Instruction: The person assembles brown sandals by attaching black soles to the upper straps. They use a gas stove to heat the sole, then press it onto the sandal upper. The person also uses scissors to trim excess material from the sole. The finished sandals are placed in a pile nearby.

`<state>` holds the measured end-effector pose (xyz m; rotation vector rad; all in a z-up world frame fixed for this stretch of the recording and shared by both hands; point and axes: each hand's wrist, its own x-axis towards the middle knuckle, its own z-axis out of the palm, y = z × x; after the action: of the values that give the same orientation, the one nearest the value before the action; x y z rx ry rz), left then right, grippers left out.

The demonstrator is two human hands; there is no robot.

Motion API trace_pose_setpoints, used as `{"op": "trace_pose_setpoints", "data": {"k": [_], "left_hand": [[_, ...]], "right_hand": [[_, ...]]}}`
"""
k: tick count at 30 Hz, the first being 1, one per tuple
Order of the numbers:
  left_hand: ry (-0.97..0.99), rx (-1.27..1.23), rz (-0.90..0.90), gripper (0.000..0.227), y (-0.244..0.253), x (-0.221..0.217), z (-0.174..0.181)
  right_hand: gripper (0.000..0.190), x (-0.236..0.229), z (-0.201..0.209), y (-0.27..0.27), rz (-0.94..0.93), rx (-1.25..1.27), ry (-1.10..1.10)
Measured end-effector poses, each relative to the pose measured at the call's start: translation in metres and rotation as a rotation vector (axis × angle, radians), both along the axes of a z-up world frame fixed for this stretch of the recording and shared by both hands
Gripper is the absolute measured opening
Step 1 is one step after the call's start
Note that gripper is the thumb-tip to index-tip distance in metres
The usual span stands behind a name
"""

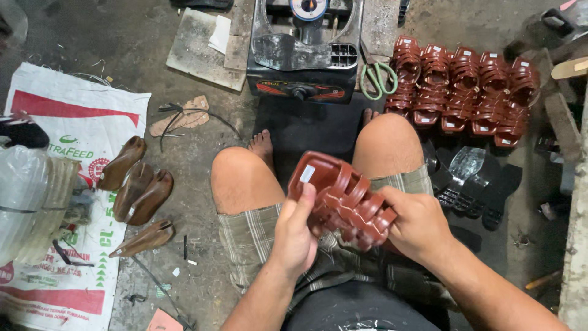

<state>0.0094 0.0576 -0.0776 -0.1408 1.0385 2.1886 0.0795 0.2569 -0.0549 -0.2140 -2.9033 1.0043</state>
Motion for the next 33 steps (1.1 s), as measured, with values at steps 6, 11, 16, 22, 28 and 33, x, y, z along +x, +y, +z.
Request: {"op": "trace_pose_setpoints", "data": {"k": [6,11,16,22,28,33], "left_hand": [[0.456,-0.288,-0.045,0.11,-0.015,0.006,0.019],[0.142,-0.265,-0.176,0.107,-0.045,-0.011,0.021],[0.31,-0.394,-0.299,0.109,-0.072,0.001,0.021],[0.827,-0.449,-0.339,0.095,-0.082,-0.003,0.012],[0.789,-0.324,-0.463,0.127,-0.081,-0.012,0.006],[0.884,-0.426,-0.445,0.13,-0.074,-0.011,0.002]], "right_hand": [[0.058,0.014,0.04,-0.007,0.318,-0.072,-0.011],[0.063,0.039,0.022,0.011,0.481,0.138,-0.481],[0.058,0.066,-0.008,0.021,0.554,0.216,-0.294],[0.033,0.085,0.002,0.045,0.088,-0.456,-0.04],[0.023,0.072,0.006,0.021,0.212,-0.688,-0.235],[0.017,0.047,-0.001,-0.004,0.428,-0.911,-0.293]]}}
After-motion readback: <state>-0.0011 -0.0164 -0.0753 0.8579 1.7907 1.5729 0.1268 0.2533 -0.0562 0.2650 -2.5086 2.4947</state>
